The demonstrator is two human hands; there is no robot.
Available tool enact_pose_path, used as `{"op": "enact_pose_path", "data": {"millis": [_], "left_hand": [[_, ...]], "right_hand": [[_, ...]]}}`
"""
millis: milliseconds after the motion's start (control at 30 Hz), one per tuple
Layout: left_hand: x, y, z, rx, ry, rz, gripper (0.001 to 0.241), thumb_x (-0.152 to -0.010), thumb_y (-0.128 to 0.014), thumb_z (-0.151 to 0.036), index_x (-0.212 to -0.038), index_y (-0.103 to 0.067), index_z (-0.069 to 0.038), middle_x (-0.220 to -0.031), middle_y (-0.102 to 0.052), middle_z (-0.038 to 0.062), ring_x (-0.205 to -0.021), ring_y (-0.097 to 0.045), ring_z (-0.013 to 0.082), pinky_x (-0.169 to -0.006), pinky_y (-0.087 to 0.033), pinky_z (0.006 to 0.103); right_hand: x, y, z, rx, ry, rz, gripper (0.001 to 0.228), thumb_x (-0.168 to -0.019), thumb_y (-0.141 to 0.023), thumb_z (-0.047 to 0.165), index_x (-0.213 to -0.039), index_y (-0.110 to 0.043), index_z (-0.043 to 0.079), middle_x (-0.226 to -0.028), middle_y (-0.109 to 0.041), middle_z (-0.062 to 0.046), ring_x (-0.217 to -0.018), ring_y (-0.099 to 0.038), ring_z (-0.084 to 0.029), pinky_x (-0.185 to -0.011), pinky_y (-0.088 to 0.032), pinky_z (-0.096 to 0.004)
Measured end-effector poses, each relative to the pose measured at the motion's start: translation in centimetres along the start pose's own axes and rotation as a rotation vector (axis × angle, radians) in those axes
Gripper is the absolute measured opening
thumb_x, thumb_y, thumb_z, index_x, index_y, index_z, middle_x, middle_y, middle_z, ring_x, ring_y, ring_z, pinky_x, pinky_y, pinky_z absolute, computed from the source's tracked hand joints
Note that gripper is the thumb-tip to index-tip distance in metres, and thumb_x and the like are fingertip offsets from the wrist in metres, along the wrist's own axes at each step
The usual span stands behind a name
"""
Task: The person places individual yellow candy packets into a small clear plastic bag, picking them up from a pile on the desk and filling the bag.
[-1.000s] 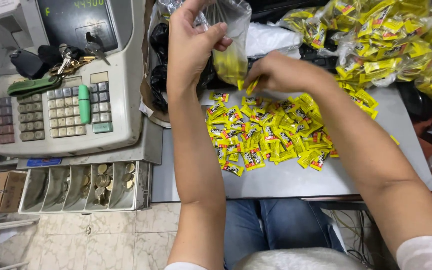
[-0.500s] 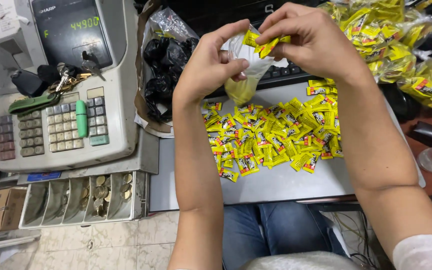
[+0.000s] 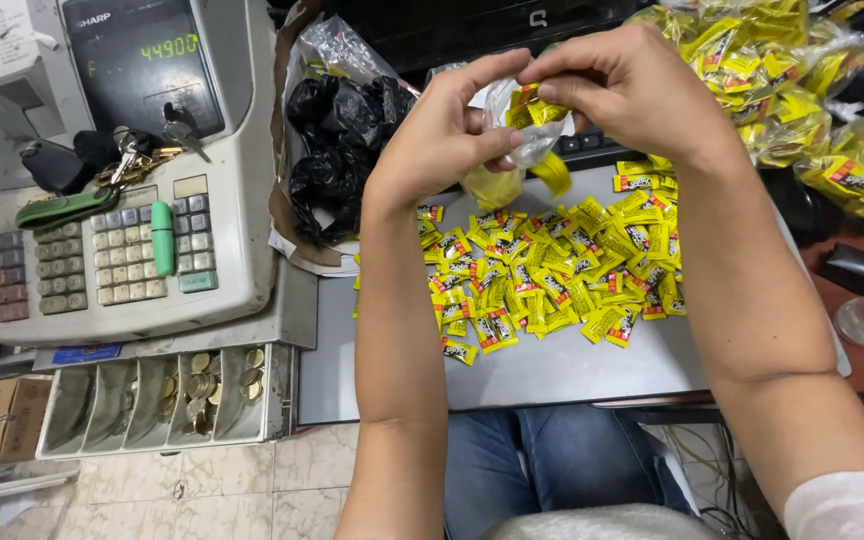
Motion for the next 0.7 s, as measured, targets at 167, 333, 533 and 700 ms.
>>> {"op": "enact_pose_path", "data": {"millis": [167,333,533,700], "left_hand": [[-0.1,0.1,0.1,-0.027,0.016,-0.011,0.068,-0.09,-0.074,0.008,-0.151,-0.044,-0.003,-0.147,-0.054,0.005,-0.065,-0.062,0.0041,-0.065,-0.07,0.0242],[0.1,0.2,-0.3,0.002,0.023,-0.031,0.066,-0.092,-0.073,0.008,-0.15,-0.044,-0.003,-0.153,-0.051,0.008,-0.071,-0.068,0.0074,-0.066,-0.07,0.024],[0.0,0.4,0.0,0.004,0.018,-0.035,0.067,-0.092,-0.072,0.008,-0.151,-0.042,-0.002,-0.157,-0.046,0.008,-0.067,-0.065,0.0074,-0.068,-0.07,0.0249],[0.2,0.5,-0.3,-0.007,0.011,-0.039,0.067,-0.091,-0.073,0.007,-0.151,-0.043,-0.002,-0.155,-0.048,0.007,-0.07,-0.07,0.008,-0.068,-0.071,0.0259]], "right_hand": [[0.0,0.0,0.3,0.063,0.024,-0.078,0.008,-0.106,-0.072,0.002,-0.113,-0.073,0.003,-0.084,-0.068,-0.006,-0.061,-0.055,-0.011,-0.061,-0.044,-0.027],[0.1,0.2,0.1,0.291,0.238,-0.1,0.017,-0.1,-0.08,0.004,-0.116,-0.075,0.002,-0.105,-0.073,-0.011,-0.08,-0.062,-0.023,-0.074,-0.045,-0.037],[0.3,-0.1,1.5,0.199,0.223,-0.182,0.019,-0.101,-0.083,-0.001,-0.106,-0.065,-0.001,-0.097,-0.069,-0.009,-0.089,-0.066,-0.021,-0.081,-0.051,-0.035],[-0.1,-1.3,1.0,0.267,0.377,-0.015,0.018,-0.092,-0.065,-0.013,-0.105,-0.068,-0.002,-0.1,-0.072,-0.012,-0.093,-0.067,-0.029,-0.082,-0.048,-0.039]]}}
Point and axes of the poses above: each hand's wrist, its own x-axis away from the middle knuckle, its own y-axis out of the back of the hand, z = x × y, the point moved 3 cm from there along -x, towards the middle knuckle
